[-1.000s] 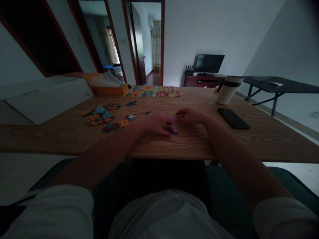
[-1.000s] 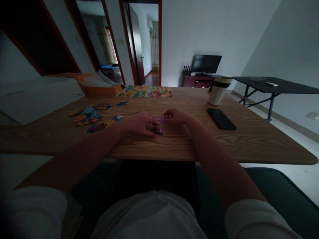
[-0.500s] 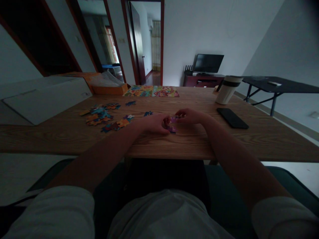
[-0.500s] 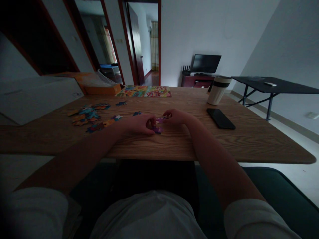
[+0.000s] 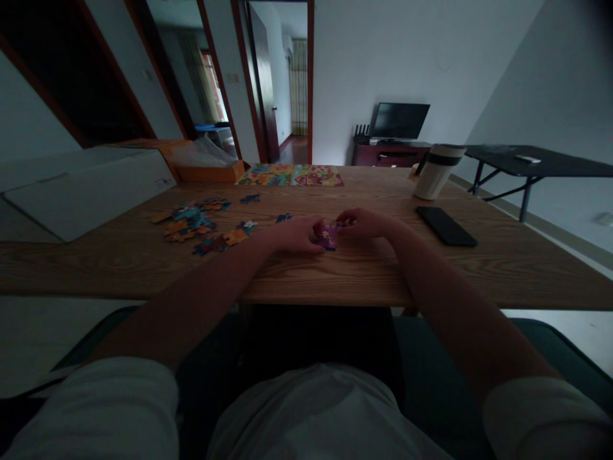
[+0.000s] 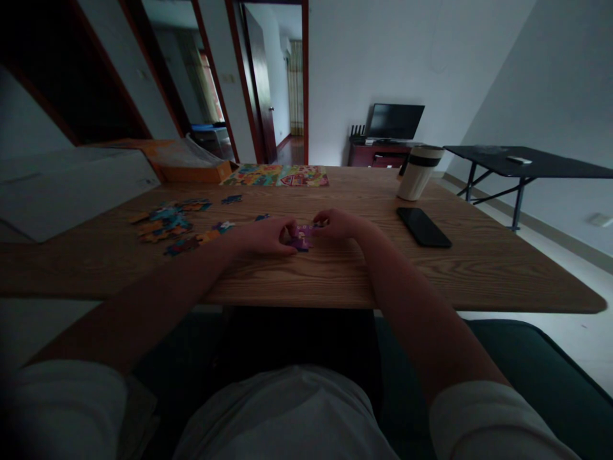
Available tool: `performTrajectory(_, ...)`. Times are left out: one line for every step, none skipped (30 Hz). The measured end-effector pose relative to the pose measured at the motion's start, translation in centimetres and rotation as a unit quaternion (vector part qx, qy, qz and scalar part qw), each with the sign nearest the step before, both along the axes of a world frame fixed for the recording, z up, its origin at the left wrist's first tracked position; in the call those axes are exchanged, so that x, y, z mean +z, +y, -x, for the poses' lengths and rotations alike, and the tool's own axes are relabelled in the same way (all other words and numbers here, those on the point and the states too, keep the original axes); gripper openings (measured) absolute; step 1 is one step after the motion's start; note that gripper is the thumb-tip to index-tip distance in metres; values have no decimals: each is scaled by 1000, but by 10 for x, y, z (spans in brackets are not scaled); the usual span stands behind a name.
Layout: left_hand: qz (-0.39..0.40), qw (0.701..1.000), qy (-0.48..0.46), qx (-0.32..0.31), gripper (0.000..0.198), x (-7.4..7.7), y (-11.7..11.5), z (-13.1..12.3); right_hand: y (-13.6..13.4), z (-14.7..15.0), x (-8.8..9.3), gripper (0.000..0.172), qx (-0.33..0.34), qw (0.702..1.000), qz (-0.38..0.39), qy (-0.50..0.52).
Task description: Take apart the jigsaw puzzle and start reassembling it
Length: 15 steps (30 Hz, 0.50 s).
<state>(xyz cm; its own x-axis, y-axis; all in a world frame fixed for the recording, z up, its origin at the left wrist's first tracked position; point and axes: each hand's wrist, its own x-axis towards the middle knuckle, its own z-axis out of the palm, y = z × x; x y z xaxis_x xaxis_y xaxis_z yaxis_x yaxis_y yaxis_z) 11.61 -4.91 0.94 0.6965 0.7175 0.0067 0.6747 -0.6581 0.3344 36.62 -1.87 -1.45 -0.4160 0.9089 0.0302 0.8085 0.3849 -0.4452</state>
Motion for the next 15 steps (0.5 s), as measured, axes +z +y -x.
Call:
performTrajectory(-5, 1000, -3, -3, 40, -1, -1, -1, 1, 0, -1, 33, -2, 1000, -3, 2)
performTrajectory(-10, 1000, -6, -9, 40, -1, -2, -3, 2, 0, -2, 31, -5, 1000, -6, 3)
performTrajectory(-16, 1000, -9, -16, 40, -2, -4, -5, 3, -1, -2, 29, -6, 1000, -8, 4)
performTrajectory(-20, 999, -11, -23, 39, -3, -5, -7, 4, -1, -3, 28, -7, 1000, -10, 6)
performTrajectory(-25, 999, -13, -29, 39, -5, -5, -10, 5, -1, -4, 27, -5, 1000, -10, 8)
performTrajectory(-31, 999, -16, -32, 39, -6, -6, -12, 5, -2, -4, 27, -4, 1000, -10, 11)
performTrajectory(-37, 999, -19, -33, 39, -8, -6, -14, 6, -2, -4, 27, -4, 1000, -10, 14)
performTrajectory(-43, 998, -21, -32, 39, -9, -6, -16, 6, -2, -4, 27, -6, 1000, -10, 17)
performTrajectory(-52, 998, -22, -29, 39, -11, -5, -18, 6, -2, -4, 27, -8, 1000, -10, 18)
performTrajectory(-61, 998, -23, -26, 40, -12, -4, -19, 6, -2, -4, 27, -11, 1000, -10, 18)
performTrajectory(-69, 997, -24, -23, 41, -13, -4, -20, 6, -3, -4, 27, -12, 1000, -10, 18)
performTrajectory(-75, 997, -25, -22, 42, -14, -3, -21, 6, -3, -3, 26, -14, 1000, -10, 18)
performTrajectory(-78, 996, -27, -22, 43, -15, -2, -22, 6, -3, -3, 26, -14, 1000, -10, 17)
performTrajectory(-78, 996, -30, -23, 44, -15, -2, -23, 6, -2, -3, 26, -15, 1000, -9, 17)
performTrajectory(-76, 996, -32, -26, 44, -15, -1, -23, 6, -2, -3, 26, -16, 1000, -8, 17)
